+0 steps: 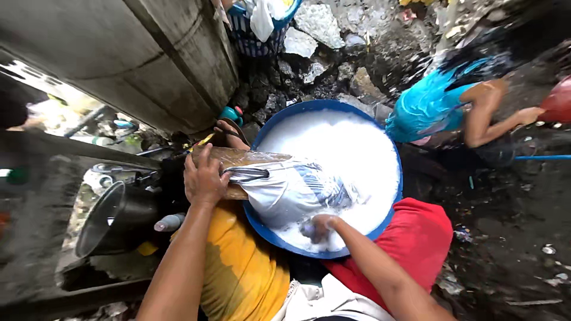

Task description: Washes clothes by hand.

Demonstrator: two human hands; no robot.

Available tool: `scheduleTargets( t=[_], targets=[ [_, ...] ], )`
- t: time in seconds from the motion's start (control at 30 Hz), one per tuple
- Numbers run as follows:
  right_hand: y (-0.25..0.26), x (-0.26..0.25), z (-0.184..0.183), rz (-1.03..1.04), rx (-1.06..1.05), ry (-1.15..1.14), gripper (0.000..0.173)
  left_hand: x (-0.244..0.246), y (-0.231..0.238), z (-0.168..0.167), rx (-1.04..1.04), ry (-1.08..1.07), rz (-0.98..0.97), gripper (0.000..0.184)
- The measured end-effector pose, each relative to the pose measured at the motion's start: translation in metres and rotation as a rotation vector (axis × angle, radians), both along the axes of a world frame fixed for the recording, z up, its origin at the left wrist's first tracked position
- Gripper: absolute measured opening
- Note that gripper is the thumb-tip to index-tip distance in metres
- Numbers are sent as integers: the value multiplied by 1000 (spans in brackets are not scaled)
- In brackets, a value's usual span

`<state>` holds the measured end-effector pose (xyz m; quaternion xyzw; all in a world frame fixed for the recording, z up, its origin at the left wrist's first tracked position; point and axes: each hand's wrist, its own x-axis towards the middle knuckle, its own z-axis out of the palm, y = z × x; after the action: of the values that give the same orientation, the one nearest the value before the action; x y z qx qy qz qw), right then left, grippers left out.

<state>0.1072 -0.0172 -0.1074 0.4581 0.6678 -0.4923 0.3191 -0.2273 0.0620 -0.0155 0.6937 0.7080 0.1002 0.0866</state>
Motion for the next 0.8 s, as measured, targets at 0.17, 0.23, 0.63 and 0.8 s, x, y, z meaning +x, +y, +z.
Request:
scheduleTargets(
  t=[0.17, 0.23, 0.63, 0.8],
  targets=[
    [55, 18, 59, 30, 243, 77, 29, -3, 2, -4, -12, 25, 6, 30],
    [75, 6, 79, -234, 364, 292, 33, -4, 2, -6, -7, 34, 6, 31],
    [101, -45, 32, -1005, 774, 248, 65, -3, 0, -10, 43, 42, 11, 31],
    [116, -18, 18, -1297, 738, 62, 73, -2, -2, -11, 69, 44, -7, 28]
  ],
)
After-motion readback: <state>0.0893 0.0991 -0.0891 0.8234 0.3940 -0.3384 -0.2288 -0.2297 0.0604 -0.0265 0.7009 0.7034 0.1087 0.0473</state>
